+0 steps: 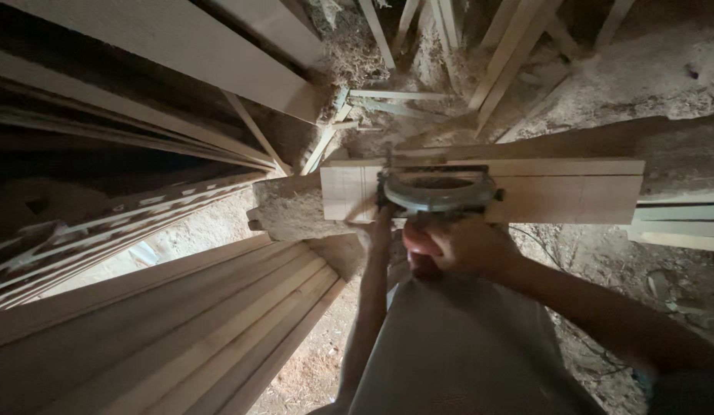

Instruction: The person carries wooden planks across a sawdust-covered workshop, marks and positions them on a low support beam, and cuts them to length using a handheld circular saw, repeating the measure-and-cut cycle and moving finished pieces aside.

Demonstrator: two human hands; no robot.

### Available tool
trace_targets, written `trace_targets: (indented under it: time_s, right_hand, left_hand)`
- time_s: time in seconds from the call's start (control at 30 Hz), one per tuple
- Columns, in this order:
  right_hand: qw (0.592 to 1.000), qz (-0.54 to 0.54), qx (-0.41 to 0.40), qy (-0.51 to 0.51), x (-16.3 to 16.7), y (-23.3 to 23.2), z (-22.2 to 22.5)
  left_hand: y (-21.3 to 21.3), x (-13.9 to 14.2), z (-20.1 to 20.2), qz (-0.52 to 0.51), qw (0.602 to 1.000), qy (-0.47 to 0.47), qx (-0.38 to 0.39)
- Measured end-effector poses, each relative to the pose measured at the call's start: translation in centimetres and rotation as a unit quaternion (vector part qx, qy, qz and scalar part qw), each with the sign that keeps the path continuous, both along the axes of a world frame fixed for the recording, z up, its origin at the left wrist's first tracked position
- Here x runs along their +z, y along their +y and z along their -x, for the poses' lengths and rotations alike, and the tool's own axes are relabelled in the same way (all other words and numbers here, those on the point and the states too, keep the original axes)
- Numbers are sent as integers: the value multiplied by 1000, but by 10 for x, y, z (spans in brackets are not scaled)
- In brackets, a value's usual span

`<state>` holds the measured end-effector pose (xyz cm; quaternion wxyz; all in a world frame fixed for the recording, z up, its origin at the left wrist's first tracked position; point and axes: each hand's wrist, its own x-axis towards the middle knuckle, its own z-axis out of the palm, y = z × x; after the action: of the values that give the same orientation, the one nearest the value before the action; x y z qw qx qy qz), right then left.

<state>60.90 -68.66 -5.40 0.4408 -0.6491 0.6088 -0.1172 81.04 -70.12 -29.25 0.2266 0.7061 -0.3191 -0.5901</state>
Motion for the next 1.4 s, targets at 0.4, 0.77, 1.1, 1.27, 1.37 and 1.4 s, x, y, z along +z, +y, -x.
trace_targets:
  time_s: [0.4,0.77,1.1,1.27,1.37,1.4]
  right_hand:
    - [999,15,48,-11,-43,-38,-89]
    - [995,-24,96,-6,-38,-85,-135]
    - [962,217,-9,-166,-67,-127,-206]
    - [975,147,92,-143,-41,-130,-170]
    - [904,390,90,-150,-23,-107,-117]
    - [961,226,84,-133,-15,-96,-103]
  left_hand:
    - [-53,-15,-98,-32,994,32,98]
    - [-96,-9,-156,-34,999,29,-11]
    - [-145,14,-191,-33,999,37,13]
    - [-139,51,-190,36,995,-74,63]
    - [-105,91,-179,109,979,-168,37]
    - [-93,101,-169,150,972,-182,-4]
